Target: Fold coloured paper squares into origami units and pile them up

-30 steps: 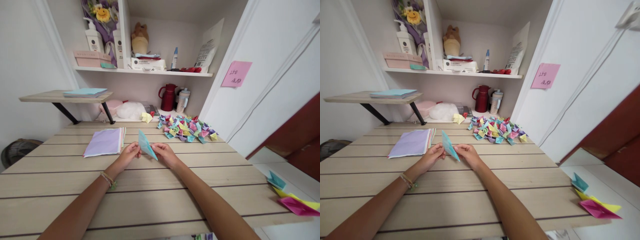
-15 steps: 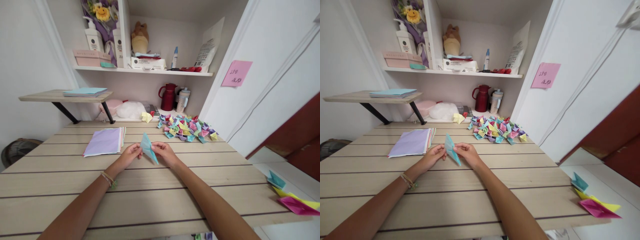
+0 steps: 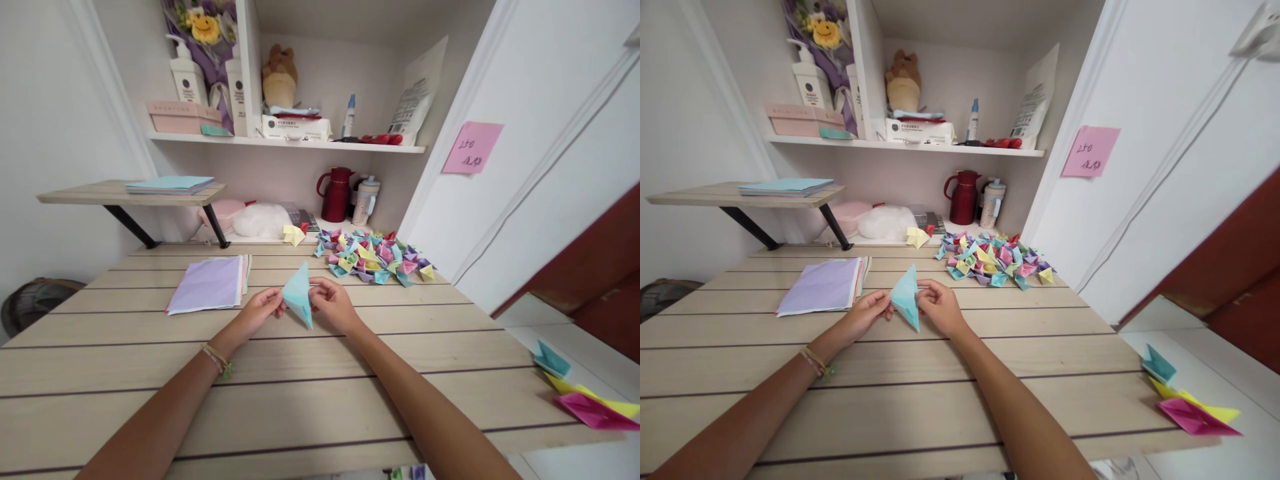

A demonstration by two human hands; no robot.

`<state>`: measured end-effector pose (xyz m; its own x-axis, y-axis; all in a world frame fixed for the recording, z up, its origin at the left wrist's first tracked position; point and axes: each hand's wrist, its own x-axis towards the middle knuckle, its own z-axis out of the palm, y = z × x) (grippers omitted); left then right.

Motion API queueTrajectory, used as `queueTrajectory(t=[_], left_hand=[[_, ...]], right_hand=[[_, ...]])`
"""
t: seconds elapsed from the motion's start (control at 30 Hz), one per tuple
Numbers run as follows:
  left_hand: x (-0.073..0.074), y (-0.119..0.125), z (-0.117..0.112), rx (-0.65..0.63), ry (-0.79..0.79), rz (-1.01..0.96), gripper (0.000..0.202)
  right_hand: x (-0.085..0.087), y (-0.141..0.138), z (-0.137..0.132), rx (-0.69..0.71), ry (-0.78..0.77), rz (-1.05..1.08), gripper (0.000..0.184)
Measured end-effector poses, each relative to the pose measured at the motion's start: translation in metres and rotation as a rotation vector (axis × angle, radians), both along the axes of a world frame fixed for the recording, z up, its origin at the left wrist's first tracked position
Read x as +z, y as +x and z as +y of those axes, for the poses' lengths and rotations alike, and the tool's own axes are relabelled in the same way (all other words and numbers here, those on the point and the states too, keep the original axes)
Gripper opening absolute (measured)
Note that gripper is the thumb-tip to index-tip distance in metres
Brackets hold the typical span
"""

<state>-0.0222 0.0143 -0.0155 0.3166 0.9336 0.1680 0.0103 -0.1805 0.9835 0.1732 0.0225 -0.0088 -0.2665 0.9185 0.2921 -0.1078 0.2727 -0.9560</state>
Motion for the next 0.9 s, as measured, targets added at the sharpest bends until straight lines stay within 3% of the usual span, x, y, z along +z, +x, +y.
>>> queueTrajectory(t=[0.17, 0.4, 0.53, 0.67, 0.9], left_hand=[[0.001, 0.002, -0.001, 0.023, -0.076, -0.079, 0.027], [0.002, 0.005, -0.003, 0.017, -0.129, -0.12, 0.033], [0.003, 0.007, -0.005, 0.026, -0.035, -0.01, 0.032], [0.002, 0.007, -0.005, -0.052, 0.024, 0.063, 0.031], [0.005, 0.01, -0.006, -0.018, -0.131, -0.013, 0.043]], right_hand=[[0.006, 0.001, -0.009, 0.073, 0.233, -0.281, 0.032], [0.014, 0.002, -0.018, -0.024, 0.545, -0.546, 0.033], [0.011, 0.0, -0.018, -0.144, 0.563, -0.614, 0.037], [0.01, -0.002, -0.019, -0.236, 0.51, -0.666, 0.038], [0.008, -0.004, -0.022, -0.314, 0.603, -0.757, 0.039]])
